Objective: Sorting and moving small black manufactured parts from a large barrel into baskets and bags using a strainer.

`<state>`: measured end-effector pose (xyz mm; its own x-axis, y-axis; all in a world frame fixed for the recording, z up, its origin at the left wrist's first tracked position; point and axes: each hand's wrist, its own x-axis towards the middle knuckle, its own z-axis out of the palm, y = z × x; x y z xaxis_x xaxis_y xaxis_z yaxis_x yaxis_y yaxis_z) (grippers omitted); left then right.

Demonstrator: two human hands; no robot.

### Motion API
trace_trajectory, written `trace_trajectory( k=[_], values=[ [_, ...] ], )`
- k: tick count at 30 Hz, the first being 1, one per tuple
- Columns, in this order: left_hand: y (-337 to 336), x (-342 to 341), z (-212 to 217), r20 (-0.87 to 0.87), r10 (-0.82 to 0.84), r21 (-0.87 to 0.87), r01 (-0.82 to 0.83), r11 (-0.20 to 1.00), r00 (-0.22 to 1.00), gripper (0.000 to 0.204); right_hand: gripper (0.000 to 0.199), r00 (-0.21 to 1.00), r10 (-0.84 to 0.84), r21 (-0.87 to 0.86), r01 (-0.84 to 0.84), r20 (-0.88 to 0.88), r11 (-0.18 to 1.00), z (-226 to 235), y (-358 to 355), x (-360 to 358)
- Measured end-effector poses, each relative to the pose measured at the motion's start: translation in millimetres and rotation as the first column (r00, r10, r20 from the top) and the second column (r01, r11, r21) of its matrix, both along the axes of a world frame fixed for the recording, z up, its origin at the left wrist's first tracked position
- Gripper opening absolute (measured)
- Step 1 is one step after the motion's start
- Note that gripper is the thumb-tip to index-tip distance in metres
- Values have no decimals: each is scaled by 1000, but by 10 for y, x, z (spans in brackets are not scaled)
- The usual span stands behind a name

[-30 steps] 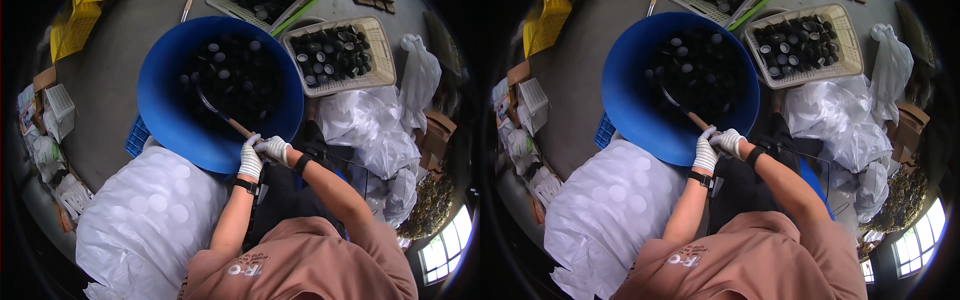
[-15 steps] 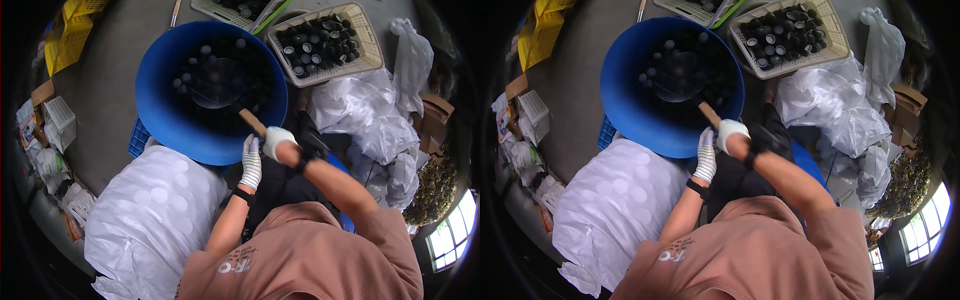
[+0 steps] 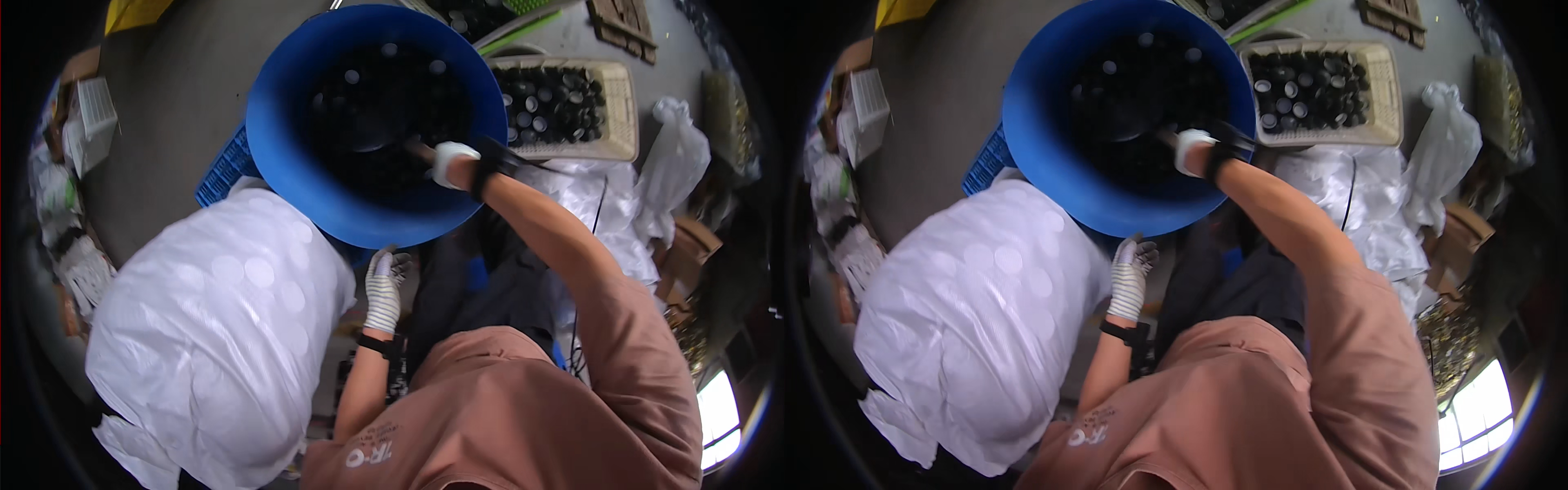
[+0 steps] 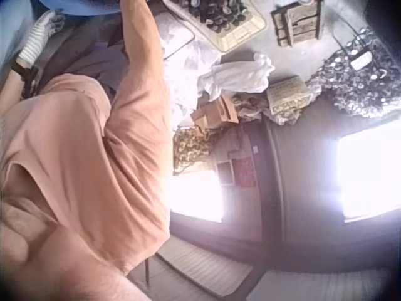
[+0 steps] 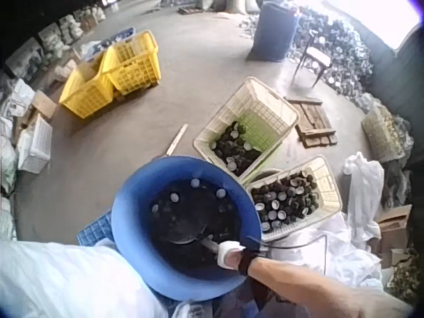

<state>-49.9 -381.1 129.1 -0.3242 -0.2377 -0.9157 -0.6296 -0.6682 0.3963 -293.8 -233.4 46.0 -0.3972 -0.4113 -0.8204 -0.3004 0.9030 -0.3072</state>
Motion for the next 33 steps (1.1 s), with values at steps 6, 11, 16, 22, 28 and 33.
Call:
trace_trajectory(
  k=[6, 11, 16, 22, 28, 33],
  values=[
    [35, -85, 60, -79, 63, 81, -56, 995, 995, 25, 27, 953, 141, 278, -217, 269, 936, 752, 898, 97],
    [-8, 143, 73, -112, 281, 95, -271, 958, 953, 22, 25, 994, 7, 265, -36, 108, 964, -61, -20, 286],
    [183, 152, -56, -57, 235, 21, -234, 972, 970, 22, 24, 874, 454, 102, -474, 173, 875, -1260, 171, -130],
    [341, 370, 190, -4, 352, -99, -351, 931, 936, 25, 15, 675, -561, 196, 540, 480, 818, 760, 834, -507],
    [801, 30, 467, -151, 404, -127, -423, 897, 902, 18, 16, 531, -645, 194, 670, 550, 717, 1602, 1026, -705],
    [1248, 110, 246, -63, 432, -34, -435, 900, 900, 23, 33, 1000, 25, -188, -24, 1, 982, 777, 546, -1065]
  ],
)
